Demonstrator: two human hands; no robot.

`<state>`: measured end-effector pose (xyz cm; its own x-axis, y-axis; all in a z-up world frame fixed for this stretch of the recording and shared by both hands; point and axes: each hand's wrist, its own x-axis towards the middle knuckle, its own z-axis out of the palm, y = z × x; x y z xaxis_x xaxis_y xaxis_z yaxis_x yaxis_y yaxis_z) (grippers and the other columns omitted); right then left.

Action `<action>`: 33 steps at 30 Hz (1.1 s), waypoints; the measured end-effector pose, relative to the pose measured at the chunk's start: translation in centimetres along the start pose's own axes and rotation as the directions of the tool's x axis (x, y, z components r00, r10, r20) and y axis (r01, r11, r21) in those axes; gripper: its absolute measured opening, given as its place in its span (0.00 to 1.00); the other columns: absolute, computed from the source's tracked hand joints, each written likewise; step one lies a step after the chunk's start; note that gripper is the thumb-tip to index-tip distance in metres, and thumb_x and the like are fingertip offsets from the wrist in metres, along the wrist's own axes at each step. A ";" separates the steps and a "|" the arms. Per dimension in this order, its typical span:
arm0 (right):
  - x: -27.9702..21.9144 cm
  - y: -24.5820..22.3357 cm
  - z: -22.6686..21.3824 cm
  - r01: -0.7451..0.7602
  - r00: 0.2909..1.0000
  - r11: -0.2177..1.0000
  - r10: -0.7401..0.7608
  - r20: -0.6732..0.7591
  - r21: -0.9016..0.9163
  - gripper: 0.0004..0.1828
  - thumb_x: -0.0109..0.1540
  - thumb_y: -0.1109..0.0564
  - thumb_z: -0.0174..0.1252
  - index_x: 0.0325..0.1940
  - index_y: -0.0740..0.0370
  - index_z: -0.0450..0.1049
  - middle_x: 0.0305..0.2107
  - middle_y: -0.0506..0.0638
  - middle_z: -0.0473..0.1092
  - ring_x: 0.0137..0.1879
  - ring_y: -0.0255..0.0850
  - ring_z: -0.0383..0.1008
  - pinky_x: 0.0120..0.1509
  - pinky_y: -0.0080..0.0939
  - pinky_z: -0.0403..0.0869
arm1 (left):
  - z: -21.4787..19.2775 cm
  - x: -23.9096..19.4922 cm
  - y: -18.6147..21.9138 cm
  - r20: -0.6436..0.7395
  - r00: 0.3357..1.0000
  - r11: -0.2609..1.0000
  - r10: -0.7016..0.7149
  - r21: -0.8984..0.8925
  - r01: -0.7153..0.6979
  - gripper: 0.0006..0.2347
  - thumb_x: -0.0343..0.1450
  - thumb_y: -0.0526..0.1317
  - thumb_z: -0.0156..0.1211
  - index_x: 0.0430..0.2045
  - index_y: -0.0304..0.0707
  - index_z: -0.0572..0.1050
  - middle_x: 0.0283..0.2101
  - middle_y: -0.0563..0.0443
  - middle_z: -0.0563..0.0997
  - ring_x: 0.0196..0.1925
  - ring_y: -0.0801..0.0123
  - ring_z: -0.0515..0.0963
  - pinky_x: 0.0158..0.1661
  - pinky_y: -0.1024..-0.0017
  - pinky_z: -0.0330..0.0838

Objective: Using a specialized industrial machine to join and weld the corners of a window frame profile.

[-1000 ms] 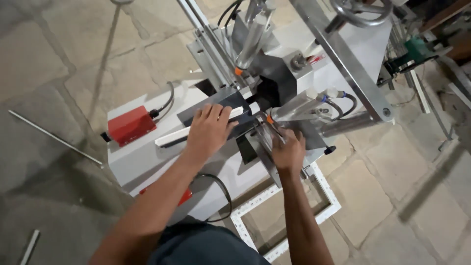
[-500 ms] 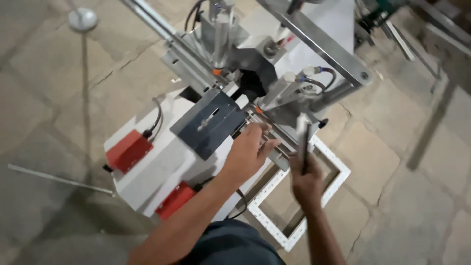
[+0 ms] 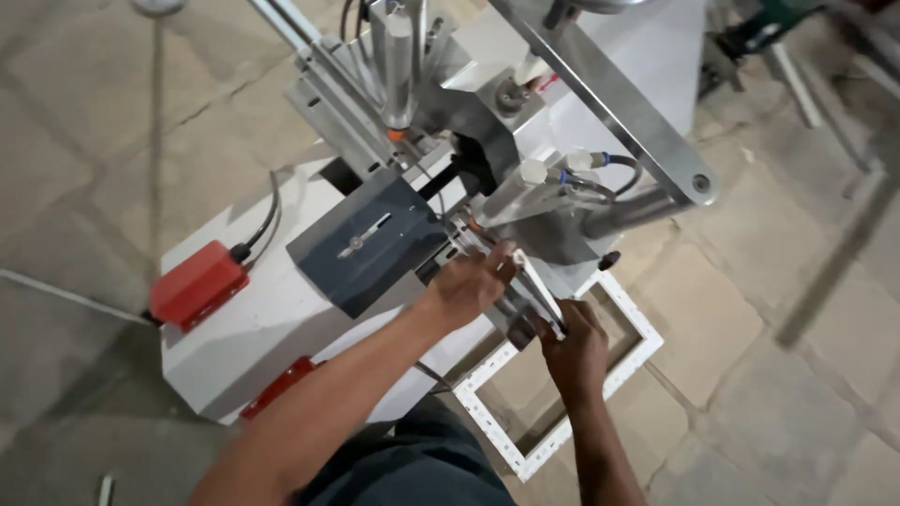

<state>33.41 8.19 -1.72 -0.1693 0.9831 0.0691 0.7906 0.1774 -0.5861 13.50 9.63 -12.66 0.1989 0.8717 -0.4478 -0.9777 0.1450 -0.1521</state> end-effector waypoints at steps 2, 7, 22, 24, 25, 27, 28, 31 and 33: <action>1.3 0.1 0.5 0.208 0.978 0.978 -0.208 0.020 0.024 0.17 0.53 0.62 0.65 0.47 0.64 0.79 0.43 0.57 0.76 0.42 0.53 0.77 0.44 0.49 0.74 | 0.4 -0.8 0.5 0.093 0.985 0.760 0.144 0.628 -0.171 0.13 0.79 0.31 0.53 0.60 0.30 0.67 0.68 0.40 0.71 0.52 0.55 0.83 0.50 0.70 0.80; 2.6 1.7 2.0 0.313 0.942 0.950 -0.312 0.123 0.005 0.14 0.54 0.59 0.68 0.43 0.62 0.81 0.38 0.56 0.77 0.45 0.56 0.76 0.48 0.53 0.74 | 2.2 -4.4 1.6 0.366 0.927 -0.665 0.081 0.713 -0.223 0.16 0.72 0.31 0.52 0.55 0.36 0.71 0.72 0.41 0.66 0.47 0.56 0.84 0.48 0.67 0.79; 2.0 0.8 2.2 0.306 0.948 0.952 -0.307 0.086 0.019 0.15 0.49 0.59 0.68 0.38 0.65 0.79 0.37 0.57 0.76 0.44 0.57 0.76 0.46 0.53 0.73 | 0.7 -3.3 1.0 0.715 0.686 -0.842 0.134 0.448 -0.302 0.15 0.75 0.34 0.47 0.54 0.45 0.75 0.62 0.48 0.76 0.61 0.53 0.76 0.58 0.63 0.74; 2.0 1.3 2.7 0.292 0.953 0.956 -0.293 0.085 0.017 0.17 0.46 0.59 0.69 0.38 0.65 0.80 0.34 0.57 0.75 0.43 0.58 0.75 0.45 0.53 0.73 | 0.4 -2.7 1.2 0.687 0.713 -0.851 0.138 0.451 -0.270 0.16 0.75 0.32 0.46 0.54 0.45 0.76 0.62 0.49 0.77 0.61 0.54 0.77 0.58 0.64 0.74; 2.0 1.9 3.0 0.308 0.950 0.951 -0.306 0.066 -0.011 0.12 0.50 0.61 0.66 0.37 0.65 0.79 0.36 0.56 0.75 0.45 0.57 0.75 0.47 0.53 0.73 | 0.4 -2.6 1.2 0.681 0.723 -0.869 0.114 0.421 -0.260 0.16 0.73 0.31 0.47 0.54 0.43 0.75 0.63 0.48 0.76 0.61 0.53 0.76 0.57 0.64 0.74; 1.8 2.1 3.1 0.321 0.947 0.946 -0.319 0.048 -0.041 0.08 0.53 0.63 0.63 0.36 0.65 0.78 0.38 0.55 0.76 0.47 0.56 0.75 0.50 0.52 0.73 | 0.0 -2.3 1.2 0.673 0.734 -0.885 0.090 0.392 -0.251 0.17 0.71 0.30 0.47 0.54 0.42 0.75 0.63 0.46 0.75 0.62 0.52 0.75 0.57 0.65 0.74; 1.7 1.6 2.8 0.262 0.963 0.965 -0.260 0.070 -0.020 0.10 0.51 0.63 0.63 0.36 0.65 0.79 0.39 0.56 0.76 0.46 0.57 0.75 0.48 0.53 0.73 | -0.3 -2.2 1.1 0.694 0.711 -0.875 0.111 0.407 -0.262 0.15 0.72 0.31 0.51 0.52 0.42 0.77 0.61 0.46 0.76 0.61 0.52 0.75 0.58 0.63 0.73; 1.7 1.5 2.7 0.187 0.977 0.982 -0.188 0.105 0.015 0.11 0.51 0.63 0.63 0.37 0.65 0.79 0.40 0.56 0.76 0.45 0.56 0.75 0.47 0.53 0.73 | 1.5 -3.4 1.1 0.701 0.709 -0.909 0.069 0.337 -0.244 0.16 0.69 0.30 0.53 0.51 0.40 0.77 0.61 0.44 0.76 0.61 0.53 0.75 0.59 0.63 0.72; 1.6 1.8 2.7 0.173 0.977 0.985 -0.175 0.124 0.027 0.09 0.53 0.62 0.62 0.38 0.65 0.79 0.40 0.55 0.76 0.44 0.55 0.76 0.47 0.52 0.74 | 2.3 -3.9 1.0 0.680 0.733 -0.943 0.016 0.254 -0.215 0.18 0.67 0.27 0.52 0.52 0.36 0.76 0.62 0.43 0.76 0.62 0.53 0.75 0.59 0.65 0.74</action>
<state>32.99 10.01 -4.83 -0.3765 0.9237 0.0703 0.7330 0.3435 -0.5872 11.54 7.39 -9.07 0.0845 0.9597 0.2681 0.8618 -0.2055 0.4638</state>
